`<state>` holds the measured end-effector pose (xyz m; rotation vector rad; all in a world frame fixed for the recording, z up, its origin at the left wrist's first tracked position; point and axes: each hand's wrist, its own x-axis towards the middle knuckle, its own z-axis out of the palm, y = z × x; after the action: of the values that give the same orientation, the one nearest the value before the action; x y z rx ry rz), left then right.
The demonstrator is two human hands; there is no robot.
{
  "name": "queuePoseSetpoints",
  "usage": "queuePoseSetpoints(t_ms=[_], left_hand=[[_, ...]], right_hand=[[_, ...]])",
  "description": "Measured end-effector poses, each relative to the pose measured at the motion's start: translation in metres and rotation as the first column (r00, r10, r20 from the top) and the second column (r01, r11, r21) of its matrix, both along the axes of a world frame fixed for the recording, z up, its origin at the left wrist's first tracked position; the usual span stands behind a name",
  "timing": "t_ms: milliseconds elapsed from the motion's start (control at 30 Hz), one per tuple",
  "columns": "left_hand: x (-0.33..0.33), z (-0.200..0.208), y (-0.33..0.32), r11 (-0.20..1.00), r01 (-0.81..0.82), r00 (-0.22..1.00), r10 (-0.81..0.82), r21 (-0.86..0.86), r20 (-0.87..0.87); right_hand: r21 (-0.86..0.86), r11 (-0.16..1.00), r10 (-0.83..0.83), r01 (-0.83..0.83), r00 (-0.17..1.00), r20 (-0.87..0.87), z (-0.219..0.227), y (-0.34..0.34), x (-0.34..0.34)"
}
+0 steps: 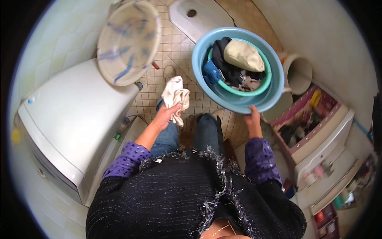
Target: The person carries a green plastic basin from a utility room, walks down a staircase, and places it in a salon sink. They then fill the basin with water using a handheld sprayer.
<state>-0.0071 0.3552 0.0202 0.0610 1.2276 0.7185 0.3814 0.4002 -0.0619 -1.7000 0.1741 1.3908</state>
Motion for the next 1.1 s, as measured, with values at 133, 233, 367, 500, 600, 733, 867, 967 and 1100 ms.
queuePoseSetpoints(t_ms=[133, 233, 367, 500, 600, 733, 867, 967, 1100], left_hand=[[0.013, 0.000, 0.007, 0.997, 0.065, 0.997, -0.067, -0.049, -0.040], [0.012, 0.006, 0.013, 0.997, 0.078, 0.997, -0.078, 0.024, 0.013], [0.008, 0.004, 0.016, 0.973, 0.135, 0.982, -0.156, -0.188, -0.102], [0.018, -0.011, 0.026, 0.984, 0.167, 0.985, -0.169, -0.068, -0.020], [0.029, -0.018, 0.032, 0.976, 0.188, 0.981, -0.192, -0.109, -0.029], [0.039, -0.026, 0.035, 0.965, 0.213, 0.968, -0.230, -0.155, -0.101], [0.044, -0.040, 0.033, 0.952, 0.225, 0.965, -0.248, -0.209, -0.090], [0.042, -0.048, 0.029, 0.935, 0.262, 0.951, -0.293, -0.240, -0.100], [0.037, -0.051, 0.025, 0.916, 0.290, 0.942, -0.324, -0.278, -0.085]], right_hand=[[-0.025, 0.997, -0.073, 0.071, 0.995, -0.064, -0.022, 0.024, 0.002], [-0.056, 0.995, -0.087, 0.084, 0.995, -0.052, -0.034, 0.030, -0.012], [-0.125, 0.990, -0.069, 0.060, 0.995, -0.072, -0.060, 0.016, -0.037], [-0.165, 0.985, -0.066, 0.054, 0.996, -0.068, -0.084, -0.004, -0.029], [-0.208, 0.978, -0.026, 0.004, 0.994, -0.106, -0.098, -0.019, -0.015], [-0.418, 0.908, 0.042, 0.012, 0.992, 0.120, -0.126, -0.035, 0.000], [-0.388, 0.922, 0.103, -0.002, 0.965, 0.239, -0.156, -0.025, 0.029], [-0.489, 0.868, 0.322, -0.085, 0.846, 0.425, -0.158, -0.009, 0.040], [-0.429, 0.801, 0.461, -0.418, -0.029, 0.887, -0.148, 0.014, 0.025]])
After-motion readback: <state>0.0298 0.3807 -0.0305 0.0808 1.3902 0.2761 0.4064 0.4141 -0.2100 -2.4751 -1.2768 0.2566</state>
